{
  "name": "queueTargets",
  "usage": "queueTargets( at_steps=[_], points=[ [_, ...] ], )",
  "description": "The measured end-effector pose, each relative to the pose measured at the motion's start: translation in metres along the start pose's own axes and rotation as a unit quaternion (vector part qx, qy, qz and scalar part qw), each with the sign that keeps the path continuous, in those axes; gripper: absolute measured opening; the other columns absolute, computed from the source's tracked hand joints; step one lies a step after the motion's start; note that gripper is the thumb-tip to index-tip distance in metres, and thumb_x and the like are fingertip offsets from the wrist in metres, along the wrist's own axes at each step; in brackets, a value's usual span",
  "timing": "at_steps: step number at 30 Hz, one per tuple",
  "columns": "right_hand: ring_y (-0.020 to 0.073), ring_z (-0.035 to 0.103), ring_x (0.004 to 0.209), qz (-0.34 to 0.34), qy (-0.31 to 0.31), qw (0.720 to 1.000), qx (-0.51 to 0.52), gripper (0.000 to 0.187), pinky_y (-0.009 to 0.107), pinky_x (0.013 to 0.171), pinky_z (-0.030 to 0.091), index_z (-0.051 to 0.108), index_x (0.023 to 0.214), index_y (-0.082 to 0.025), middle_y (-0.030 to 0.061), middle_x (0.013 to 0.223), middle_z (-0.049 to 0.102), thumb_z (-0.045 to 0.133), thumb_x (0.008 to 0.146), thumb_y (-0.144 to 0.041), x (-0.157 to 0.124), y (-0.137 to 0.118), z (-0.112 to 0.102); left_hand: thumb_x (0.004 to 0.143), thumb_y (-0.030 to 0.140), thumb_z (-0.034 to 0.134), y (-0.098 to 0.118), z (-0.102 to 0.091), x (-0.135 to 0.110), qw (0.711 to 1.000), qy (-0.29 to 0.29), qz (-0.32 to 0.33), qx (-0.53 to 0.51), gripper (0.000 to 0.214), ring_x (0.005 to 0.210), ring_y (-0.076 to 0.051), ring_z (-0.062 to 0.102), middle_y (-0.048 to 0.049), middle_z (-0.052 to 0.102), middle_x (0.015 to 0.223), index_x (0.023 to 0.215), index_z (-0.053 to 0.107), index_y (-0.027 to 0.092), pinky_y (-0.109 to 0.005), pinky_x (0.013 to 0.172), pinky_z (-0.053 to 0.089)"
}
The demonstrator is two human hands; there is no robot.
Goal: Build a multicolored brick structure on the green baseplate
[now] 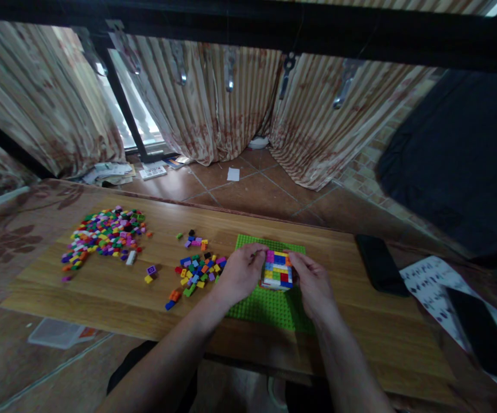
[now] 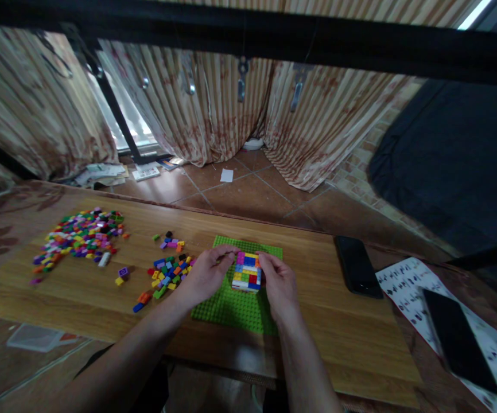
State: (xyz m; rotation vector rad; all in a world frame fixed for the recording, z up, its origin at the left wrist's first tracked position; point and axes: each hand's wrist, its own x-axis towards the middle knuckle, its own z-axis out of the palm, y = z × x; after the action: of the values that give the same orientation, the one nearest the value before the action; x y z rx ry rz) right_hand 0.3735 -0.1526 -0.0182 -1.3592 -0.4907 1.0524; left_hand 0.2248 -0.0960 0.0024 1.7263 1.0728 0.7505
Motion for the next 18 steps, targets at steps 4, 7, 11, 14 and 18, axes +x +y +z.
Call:
queueTargets(
  at_steps=[4, 7, 11, 14, 18],
  points=[
    [0.0151, 0.064, 0.061, -0.001, 0.004, 1.0, -0.003, 0.04, 0.027, 0.059, 0.051, 0.076, 0.082, -0.02, 0.0005, 0.073, 0.073, 0.083, 0.057, -0.051, -0.001, 0.0, 0.001, 0.091, 0.023, 0.046, 0.001, 0.002, -0.001, 1.0, 0.003, 0.003, 0.005, 0.027, 0.09, -0.017, 0.067, -0.0045, 0.074, 0.098, 0.102, 0.071, 0.018, -0.026, 0.083, 0.052],
    [0.0152, 0.063, 0.06, -0.018, 0.01, 1.0, -0.009, 0.042, 0.027, 0.057, 0.05, 0.075, 0.081, -0.019, 0.0009, 0.07, 0.072, 0.08, 0.06, -0.055, -0.001, -0.001, 0.0, 0.091, 0.022, 0.046, 0.003, -0.001, -0.001, 1.0, 0.004, -0.006, 0.007, 0.027, 0.09, -0.017, 0.068, -0.005, 0.074, 0.098, 0.101, 0.071, 0.017, -0.026, 0.082, 0.053],
    [0.0131, 0.058, 0.055, -0.032, 0.016, 0.999, -0.028, 0.043, 0.025, 0.051, 0.045, 0.076, 0.083, -0.019, 0.0, 0.065, 0.069, 0.077, 0.064, -0.057, -0.002, -0.001, -0.001, 0.09, 0.022, 0.046, 0.003, -0.009, 0.001, 1.0, 0.02, 0.002, 0.023, 0.028, 0.093, -0.018, 0.068, -0.0059, 0.074, 0.1, 0.103, 0.07, 0.017, -0.027, 0.084, 0.052],
    [0.0148, 0.061, 0.061, -0.029, 0.014, 0.999, -0.027, 0.042, 0.026, 0.056, 0.047, 0.076, 0.082, -0.02, 0.0012, 0.072, 0.071, 0.081, 0.059, -0.054, -0.002, -0.001, -0.001, 0.09, 0.023, 0.047, 0.0, -0.016, 0.003, 0.998, 0.036, 0.009, 0.045, 0.027, 0.09, -0.018, 0.067, -0.0061, 0.074, 0.1, 0.101, 0.071, 0.017, -0.026, 0.083, 0.051],
    [0.0116, 0.054, 0.055, -0.047, 0.03, 0.997, -0.048, 0.042, 0.024, 0.052, 0.042, 0.075, 0.085, -0.019, -0.0008, 0.065, 0.066, 0.078, 0.063, -0.055, 0.0, -0.001, -0.004, 0.089, 0.024, 0.048, -0.006, -0.026, 0.006, 0.998, 0.037, 0.014, 0.04, 0.027, 0.081, -0.016, 0.066, -0.0044, 0.074, 0.092, 0.1, 0.072, 0.016, -0.024, 0.074, 0.05]
  ],
)
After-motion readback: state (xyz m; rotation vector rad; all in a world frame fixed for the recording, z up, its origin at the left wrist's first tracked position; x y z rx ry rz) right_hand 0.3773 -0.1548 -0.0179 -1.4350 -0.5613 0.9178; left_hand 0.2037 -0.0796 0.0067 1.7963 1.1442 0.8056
